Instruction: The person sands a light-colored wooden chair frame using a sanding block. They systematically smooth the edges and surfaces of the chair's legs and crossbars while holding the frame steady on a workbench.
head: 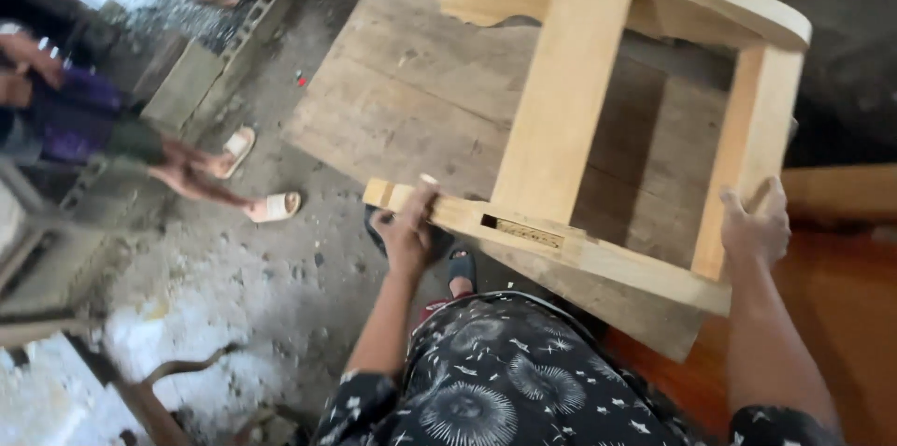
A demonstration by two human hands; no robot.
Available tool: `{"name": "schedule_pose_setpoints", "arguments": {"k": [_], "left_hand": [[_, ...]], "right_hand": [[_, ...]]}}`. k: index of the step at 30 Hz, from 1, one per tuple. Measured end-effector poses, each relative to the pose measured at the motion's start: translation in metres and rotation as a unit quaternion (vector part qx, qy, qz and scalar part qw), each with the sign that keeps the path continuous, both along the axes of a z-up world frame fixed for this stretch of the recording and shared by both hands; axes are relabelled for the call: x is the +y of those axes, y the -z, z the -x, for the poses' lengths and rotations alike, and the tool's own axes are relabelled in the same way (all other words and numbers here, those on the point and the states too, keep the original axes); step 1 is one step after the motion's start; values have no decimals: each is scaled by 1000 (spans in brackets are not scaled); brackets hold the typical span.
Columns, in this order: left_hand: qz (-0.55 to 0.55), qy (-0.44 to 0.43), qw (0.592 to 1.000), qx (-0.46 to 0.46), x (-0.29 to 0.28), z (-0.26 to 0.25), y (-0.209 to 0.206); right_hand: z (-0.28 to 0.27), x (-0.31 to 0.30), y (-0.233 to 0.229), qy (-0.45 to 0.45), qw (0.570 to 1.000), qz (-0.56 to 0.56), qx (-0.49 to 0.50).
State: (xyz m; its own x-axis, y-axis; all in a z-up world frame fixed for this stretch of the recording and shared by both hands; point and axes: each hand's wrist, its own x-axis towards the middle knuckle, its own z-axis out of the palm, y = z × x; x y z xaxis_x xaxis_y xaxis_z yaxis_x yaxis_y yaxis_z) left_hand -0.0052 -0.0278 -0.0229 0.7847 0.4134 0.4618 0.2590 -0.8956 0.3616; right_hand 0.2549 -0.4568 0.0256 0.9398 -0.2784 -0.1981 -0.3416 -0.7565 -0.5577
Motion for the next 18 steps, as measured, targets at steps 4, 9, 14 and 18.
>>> {"name": "schedule_pose_setpoints", "arguments": {"k": [4, 9, 14, 18], "left_hand": [[140, -100, 985, 20, 5, -19, -45], [400, 0, 888, -225, -42, -15, 11], [-67, -45, 996, -27, 15, 3, 29], [13, -139, 988, -67, -8, -9, 22]], "right_hand": [[3, 0, -3, 7, 1000, -5, 7], [10, 9, -21, 10, 999, -11, 30], [14, 16, -31, 18, 999, -26, 29], [7, 11, -15, 12, 1000, -7, 27]]}}
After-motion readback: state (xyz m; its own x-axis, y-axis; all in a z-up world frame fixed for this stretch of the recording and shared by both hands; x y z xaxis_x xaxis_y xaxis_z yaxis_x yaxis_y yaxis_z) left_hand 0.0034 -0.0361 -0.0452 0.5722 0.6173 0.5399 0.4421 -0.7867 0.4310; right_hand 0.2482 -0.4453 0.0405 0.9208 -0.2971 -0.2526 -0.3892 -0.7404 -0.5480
